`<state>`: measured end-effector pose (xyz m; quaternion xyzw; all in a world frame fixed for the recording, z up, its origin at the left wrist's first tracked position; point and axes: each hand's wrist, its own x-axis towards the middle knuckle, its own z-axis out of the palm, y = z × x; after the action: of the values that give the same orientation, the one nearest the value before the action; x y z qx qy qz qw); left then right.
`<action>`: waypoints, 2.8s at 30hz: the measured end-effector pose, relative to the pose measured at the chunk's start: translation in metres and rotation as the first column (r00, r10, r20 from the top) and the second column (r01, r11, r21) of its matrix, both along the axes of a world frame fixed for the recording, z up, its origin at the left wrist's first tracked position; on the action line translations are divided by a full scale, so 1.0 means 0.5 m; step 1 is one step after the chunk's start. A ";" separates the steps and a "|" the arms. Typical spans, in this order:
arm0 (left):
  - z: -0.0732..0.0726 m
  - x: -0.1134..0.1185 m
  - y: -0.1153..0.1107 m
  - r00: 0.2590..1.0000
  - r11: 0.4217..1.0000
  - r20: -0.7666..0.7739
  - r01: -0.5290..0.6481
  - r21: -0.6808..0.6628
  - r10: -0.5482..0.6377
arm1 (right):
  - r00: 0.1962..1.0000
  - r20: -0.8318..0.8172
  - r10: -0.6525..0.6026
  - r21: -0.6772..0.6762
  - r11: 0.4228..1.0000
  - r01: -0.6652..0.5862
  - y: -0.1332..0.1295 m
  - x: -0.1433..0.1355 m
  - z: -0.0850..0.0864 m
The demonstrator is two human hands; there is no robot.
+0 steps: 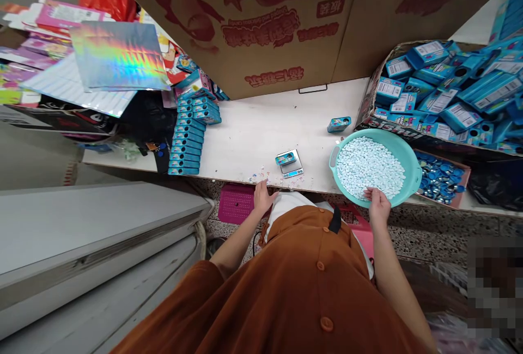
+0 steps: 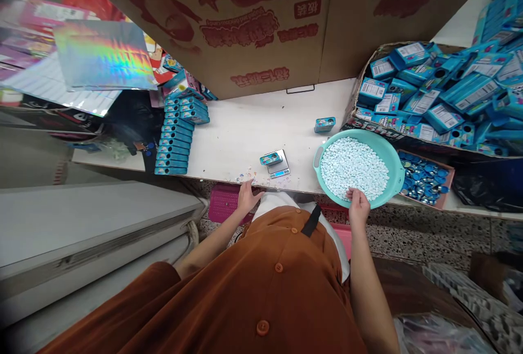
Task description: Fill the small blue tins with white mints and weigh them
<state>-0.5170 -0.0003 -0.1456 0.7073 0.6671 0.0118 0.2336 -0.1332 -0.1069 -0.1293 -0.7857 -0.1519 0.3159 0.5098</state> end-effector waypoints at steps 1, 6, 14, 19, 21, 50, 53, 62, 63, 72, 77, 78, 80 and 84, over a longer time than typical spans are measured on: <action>-0.001 0.000 -0.002 1.000 1.000 -0.002 -0.008 -0.006 0.008 | 1.000 -0.004 0.003 0.004 1.000 -0.003 0.000 0.001 0.000; -0.007 -0.001 -0.001 1.000 1.000 0.004 -0.012 -0.012 0.012 | 1.000 -0.005 0.014 0.019 1.000 -0.014 0.000 0.003 0.000; -0.011 0.002 0.004 0.998 0.999 0.057 0.027 -0.020 -0.025 | 1.000 -0.005 -0.003 0.006 1.000 0.003 -0.008 0.009 0.004; -0.009 0.009 0.001 0.996 0.999 0.087 0.032 -0.037 -0.029 | 1.000 -0.008 -0.016 0.004 1.000 0.016 -0.016 0.011 0.002; -0.010 0.015 0.005 0.993 1.000 0.116 0.006 -0.011 -0.005 | 1.000 -0.002 -0.015 0.001 1.000 0.015 -0.018 0.010 0.003; 0.206 0.461 0.149 0.362 0.338 0.029 0.835 0.434 -0.932 | 0.355 -0.933 0.058 0.191 0.916 0.353 0.205 -0.039 0.005; 0.218 0.500 0.146 0.213 0.162 -0.090 0.905 0.392 -0.973 | 0.308 -0.951 0.025 0.153 0.904 0.400 0.192 -0.029 -0.004; 0.228 0.557 0.155 0.198 0.146 -0.099 0.910 0.388 -0.975 | 0.226 -0.974 -0.021 0.111 0.827 0.552 0.180 0.005 -0.027; 0.226 0.560 0.157 0.201 0.152 -0.090 0.910 0.387 -0.975 | 0.217 -0.976 -0.025 0.104 0.820 0.563 0.180 0.006 -0.029; 0.229 0.565 0.161 0.175 0.160 -0.014 0.925 0.345 -0.984 | 0.213 -0.976 -0.033 0.091 0.833 0.546 0.182 0.012 -0.038; 0.216 0.561 0.163 0.239 0.241 0.051 0.900 0.363 -0.970 | 0.198 -0.977 -0.079 0.047 0.826 0.562 0.186 0.025 -0.028; 0.212 0.560 0.168 0.270 0.274 0.061 0.891 0.363 -0.961 | 0.194 -0.976 -0.097 0.033 0.819 0.573 0.186 0.027 -0.024; 0.205 0.555 0.179 0.347 0.359 0.100 0.865 0.351 -0.933 | 0.175 -0.977 -0.119 0.010 0.801 0.599 0.185 0.030 -0.018; 0.186 0.535 0.194 0.535 0.615 0.314 0.735 0.285 -0.785 | 0.168 -0.978 -0.127 0.004 0.785 0.619 0.180 0.030 -0.010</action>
<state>-0.2498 0.0970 -0.0526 0.9195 0.2260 0.0961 0.3070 -0.1183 -0.0167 -0.1344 -0.3234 0.3242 0.5374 0.7082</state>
